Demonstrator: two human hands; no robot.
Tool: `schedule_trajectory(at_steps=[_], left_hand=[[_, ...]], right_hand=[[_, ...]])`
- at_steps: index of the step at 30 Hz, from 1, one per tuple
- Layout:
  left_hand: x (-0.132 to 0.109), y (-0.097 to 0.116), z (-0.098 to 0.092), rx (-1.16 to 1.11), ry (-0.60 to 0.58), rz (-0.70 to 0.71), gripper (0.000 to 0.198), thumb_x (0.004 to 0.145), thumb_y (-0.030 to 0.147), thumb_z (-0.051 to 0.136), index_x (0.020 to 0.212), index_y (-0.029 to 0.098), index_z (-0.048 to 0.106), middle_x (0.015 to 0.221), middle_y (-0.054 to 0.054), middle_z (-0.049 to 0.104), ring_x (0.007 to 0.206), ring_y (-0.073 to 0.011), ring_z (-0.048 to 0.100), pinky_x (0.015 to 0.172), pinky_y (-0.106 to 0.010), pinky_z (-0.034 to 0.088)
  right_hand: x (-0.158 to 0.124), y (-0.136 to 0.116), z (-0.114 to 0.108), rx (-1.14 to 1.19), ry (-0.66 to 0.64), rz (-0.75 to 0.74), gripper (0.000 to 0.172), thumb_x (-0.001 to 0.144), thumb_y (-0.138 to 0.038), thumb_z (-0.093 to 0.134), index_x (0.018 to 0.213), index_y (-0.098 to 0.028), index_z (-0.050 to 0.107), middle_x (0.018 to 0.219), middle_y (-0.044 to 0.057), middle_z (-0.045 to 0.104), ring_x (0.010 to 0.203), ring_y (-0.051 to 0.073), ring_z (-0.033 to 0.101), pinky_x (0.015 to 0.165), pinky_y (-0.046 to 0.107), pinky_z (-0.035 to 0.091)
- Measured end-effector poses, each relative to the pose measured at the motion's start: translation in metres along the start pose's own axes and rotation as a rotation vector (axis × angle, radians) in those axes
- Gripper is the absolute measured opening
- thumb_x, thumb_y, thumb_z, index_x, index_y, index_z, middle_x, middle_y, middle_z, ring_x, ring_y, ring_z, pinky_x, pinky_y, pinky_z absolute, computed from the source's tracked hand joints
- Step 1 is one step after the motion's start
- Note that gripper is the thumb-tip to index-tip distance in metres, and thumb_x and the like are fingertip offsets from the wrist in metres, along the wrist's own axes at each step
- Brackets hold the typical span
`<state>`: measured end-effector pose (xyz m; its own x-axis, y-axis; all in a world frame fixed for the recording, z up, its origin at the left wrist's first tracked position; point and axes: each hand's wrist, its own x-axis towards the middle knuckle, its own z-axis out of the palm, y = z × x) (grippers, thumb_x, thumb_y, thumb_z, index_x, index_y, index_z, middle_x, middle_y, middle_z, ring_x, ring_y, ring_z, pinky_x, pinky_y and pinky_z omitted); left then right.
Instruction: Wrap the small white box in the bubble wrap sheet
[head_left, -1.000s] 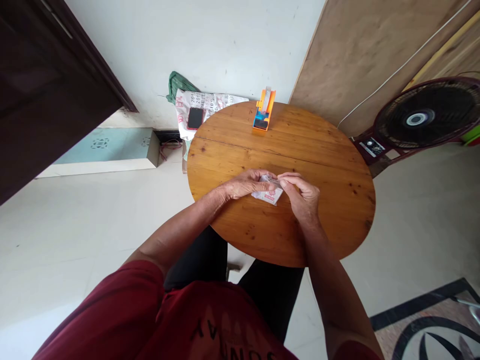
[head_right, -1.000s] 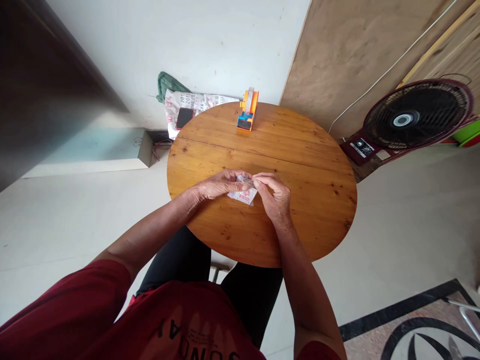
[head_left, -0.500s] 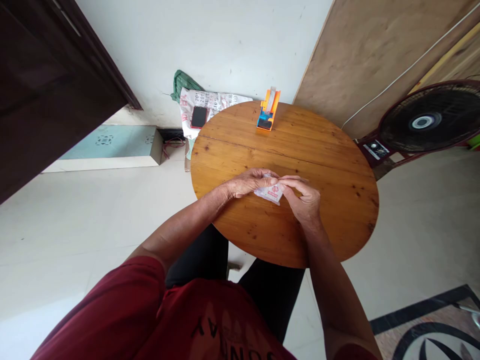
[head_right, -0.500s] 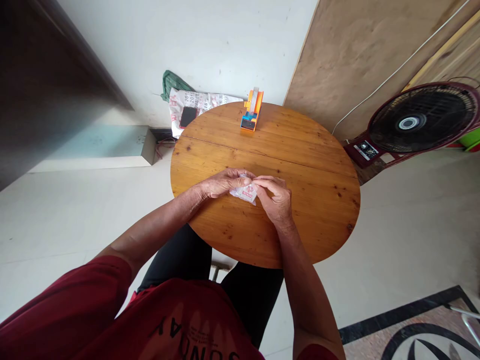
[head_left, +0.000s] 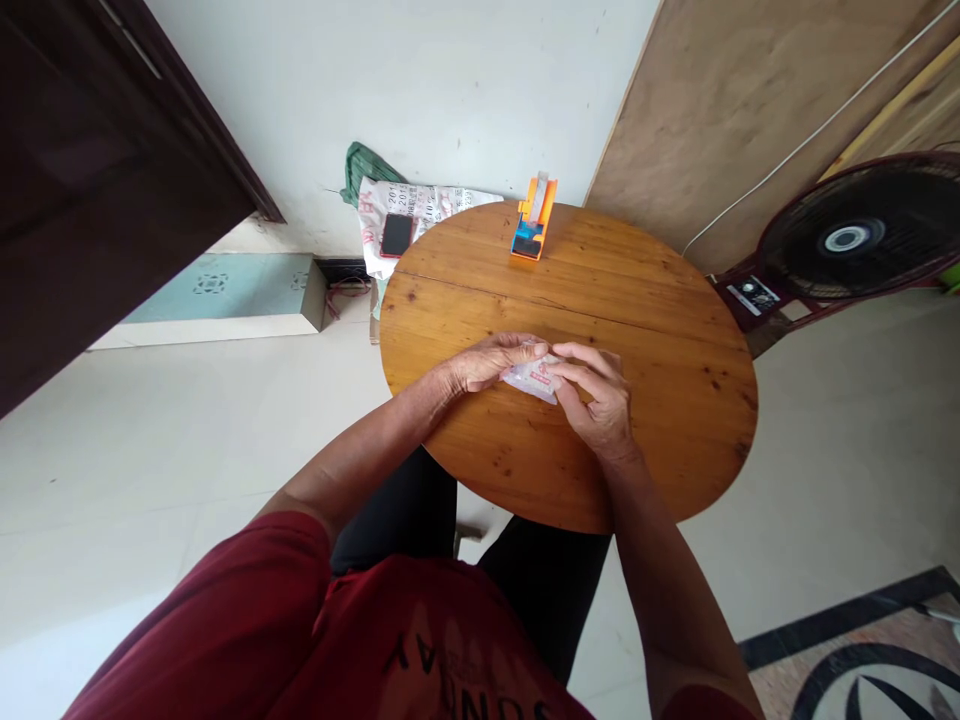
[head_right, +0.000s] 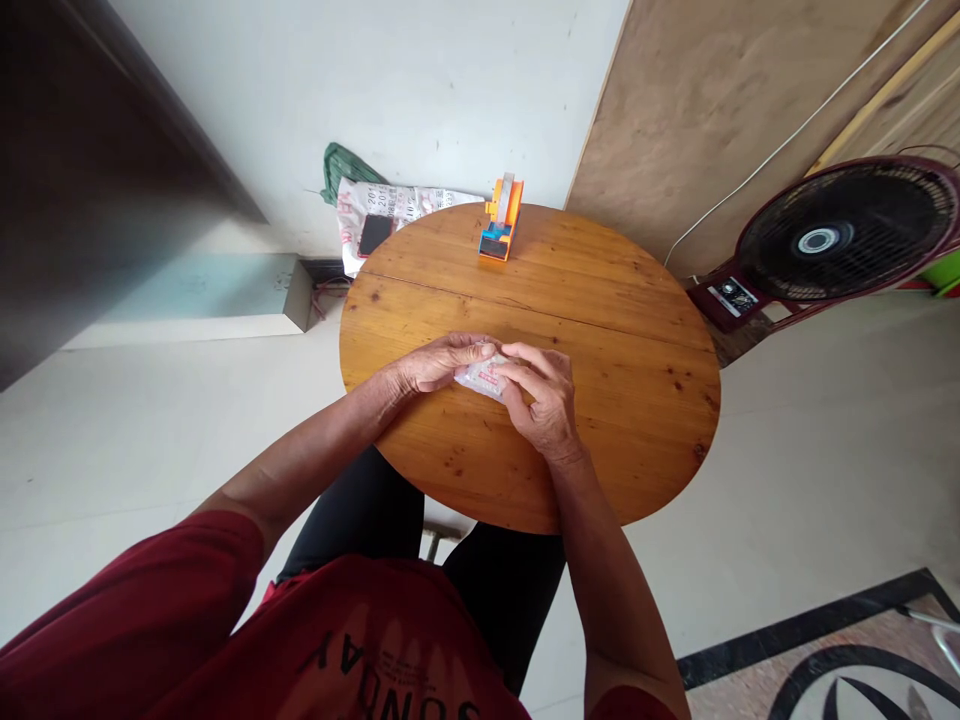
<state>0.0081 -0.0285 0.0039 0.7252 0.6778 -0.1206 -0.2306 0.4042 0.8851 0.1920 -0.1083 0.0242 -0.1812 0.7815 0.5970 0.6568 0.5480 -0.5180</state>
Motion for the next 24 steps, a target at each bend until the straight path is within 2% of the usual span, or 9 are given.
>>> schedule_trajectory(at_steps=[4, 6, 10, 12, 18, 24], left_hand=[[-0.003, 0.004, 0.003, -0.067, -0.003, -0.012, 0.057, 0.066, 0.051, 0.088, 0.103, 0.011, 0.073, 0.09, -0.008, 0.075, 0.077, -0.0146, 0.068, 0.077, -0.028, 0.052], [-0.004, 0.006, 0.005, -0.098, -0.01, -0.001, 0.055, 0.066, 0.047, 0.089, 0.105, 0.011, 0.073, 0.093, -0.009, 0.076, 0.08, -0.0149, 0.069, 0.081, -0.029, 0.052], [-0.004, 0.005, 0.006, -0.13, -0.02, 0.03, 0.055, 0.069, 0.044, 0.088, 0.11, 0.012, 0.072, 0.102, -0.011, 0.076, 0.088, -0.017, 0.07, 0.086, -0.031, 0.052], [-0.002, 0.003, 0.005, -0.132, -0.012, 0.04, 0.056, 0.07, 0.043, 0.088, 0.113, 0.011, 0.071, 0.107, -0.012, 0.075, 0.091, -0.018, 0.07, 0.086, -0.031, 0.052], [0.003, -0.006, -0.003, -0.075, 0.097, 0.029, 0.08, 0.071, 0.042, 0.086, 0.141, 0.019, 0.054, 0.119, -0.011, 0.071, 0.089, -0.0169, 0.069, 0.08, -0.029, 0.05], [0.005, -0.012, -0.005, 0.011, 0.149, 0.043, 0.082, 0.075, 0.049, 0.082, 0.144, 0.017, 0.051, 0.117, -0.011, 0.071, 0.091, -0.017, 0.067, 0.081, -0.028, 0.048]], right_hand=[[0.0, -0.003, -0.004, 0.074, 0.135, 0.075, 0.019, 0.089, -0.035, 0.061, 0.104, -0.03, 0.071, 0.125, 0.007, 0.069, 0.117, 0.031, 0.064, 0.104, 0.054, 0.049], [0.0, -0.001, -0.006, 0.121, 0.145, 0.128, 0.025, 0.089, -0.039, 0.061, 0.111, -0.029, 0.068, 0.127, 0.008, 0.067, 0.121, 0.032, 0.062, 0.105, 0.054, 0.049], [0.002, 0.005, -0.005, 0.23, -0.073, 0.241, 0.052, 0.084, -0.041, 0.069, 0.132, -0.029, 0.057, 0.137, 0.009, 0.062, 0.126, 0.032, 0.059, 0.108, 0.052, 0.046], [0.002, 0.006, -0.001, 0.235, -0.159, 0.291, 0.06, 0.082, -0.042, 0.072, 0.137, -0.029, 0.053, 0.14, 0.009, 0.061, 0.126, 0.031, 0.059, 0.109, 0.053, 0.045], [0.001, 0.007, 0.008, 0.172, -0.136, 0.336, 0.056, 0.08, -0.039, 0.073, 0.133, -0.029, 0.057, 0.134, 0.009, 0.065, 0.12, 0.031, 0.063, 0.106, 0.053, 0.047], [-0.001, 0.013, 0.01, 0.119, -0.211, 0.27, 0.077, 0.071, -0.035, 0.078, 0.142, -0.025, 0.05, 0.139, 0.012, 0.063, 0.125, 0.035, 0.06, 0.108, 0.056, 0.044]])
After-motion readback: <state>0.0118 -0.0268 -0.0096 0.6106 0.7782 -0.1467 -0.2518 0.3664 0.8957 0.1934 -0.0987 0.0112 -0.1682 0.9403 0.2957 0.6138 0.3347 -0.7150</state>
